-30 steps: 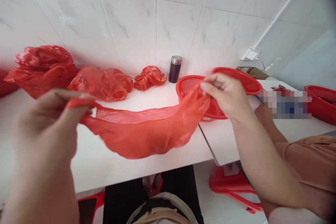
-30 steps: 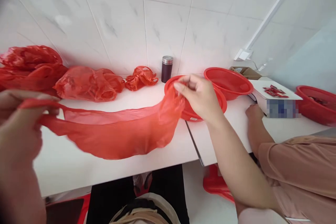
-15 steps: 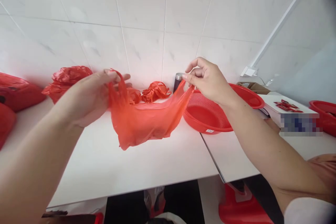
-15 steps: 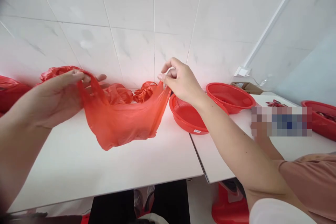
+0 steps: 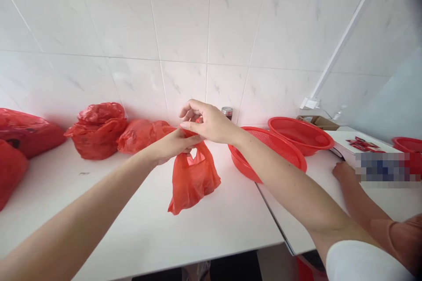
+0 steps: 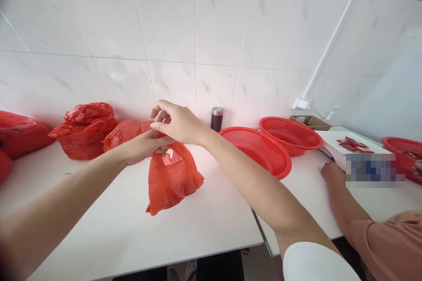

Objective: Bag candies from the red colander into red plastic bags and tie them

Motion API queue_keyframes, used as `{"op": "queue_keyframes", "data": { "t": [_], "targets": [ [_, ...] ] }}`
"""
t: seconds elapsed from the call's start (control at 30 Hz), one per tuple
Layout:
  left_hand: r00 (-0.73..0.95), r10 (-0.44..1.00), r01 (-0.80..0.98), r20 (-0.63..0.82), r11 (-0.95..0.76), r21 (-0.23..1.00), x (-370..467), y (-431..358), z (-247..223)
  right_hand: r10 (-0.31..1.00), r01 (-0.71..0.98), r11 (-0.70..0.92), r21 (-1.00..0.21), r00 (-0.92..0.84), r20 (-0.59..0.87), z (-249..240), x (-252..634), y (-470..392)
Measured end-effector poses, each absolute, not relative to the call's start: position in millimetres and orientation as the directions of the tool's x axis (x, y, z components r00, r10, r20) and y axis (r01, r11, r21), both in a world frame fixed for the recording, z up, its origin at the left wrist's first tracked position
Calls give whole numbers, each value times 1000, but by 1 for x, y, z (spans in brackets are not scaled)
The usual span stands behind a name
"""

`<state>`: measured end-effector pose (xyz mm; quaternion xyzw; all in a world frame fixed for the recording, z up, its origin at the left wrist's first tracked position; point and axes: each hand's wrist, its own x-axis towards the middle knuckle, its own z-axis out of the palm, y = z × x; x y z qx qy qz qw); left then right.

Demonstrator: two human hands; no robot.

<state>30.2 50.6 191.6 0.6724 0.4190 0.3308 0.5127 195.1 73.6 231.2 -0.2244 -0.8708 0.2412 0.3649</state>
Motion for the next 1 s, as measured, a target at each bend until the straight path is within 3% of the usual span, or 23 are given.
{"op": "queue_keyframes", "data": {
  "t": [0.1,0.23,0.37,0.47,0.53,0.63,0.73,0.87,1.0],
  "targets": [
    [380,925,165,-13,-54,985,29,53,184,603,223,756,-615,-601,524,217,201,84],
    [332,943,121,-21,-21,992,20,52,179,654,285,678,-678,-654,379,194,213,94],
    [363,932,132,-5,-46,990,8,50,177,648,193,678,-709,-612,453,183,213,68],
    [437,899,248,14,-135,959,0,48,181,572,116,714,-691,-665,480,181,209,48],
    [453,892,377,12,-203,904,-3,47,184,598,96,708,-699,-607,523,175,205,49],
    [422,900,526,108,-340,780,-1,47,180,712,86,608,-789,-499,494,155,196,69],
    [325,875,690,359,-479,543,7,49,165,758,47,454,-890,-545,358,134,189,91],
    [308,695,823,650,-538,185,14,52,138,759,-80,324,-943,-574,309,121,187,100],
    [369,566,838,737,-546,0,11,53,121,735,-122,305,-944,-601,315,121,189,100]
  ]
}}
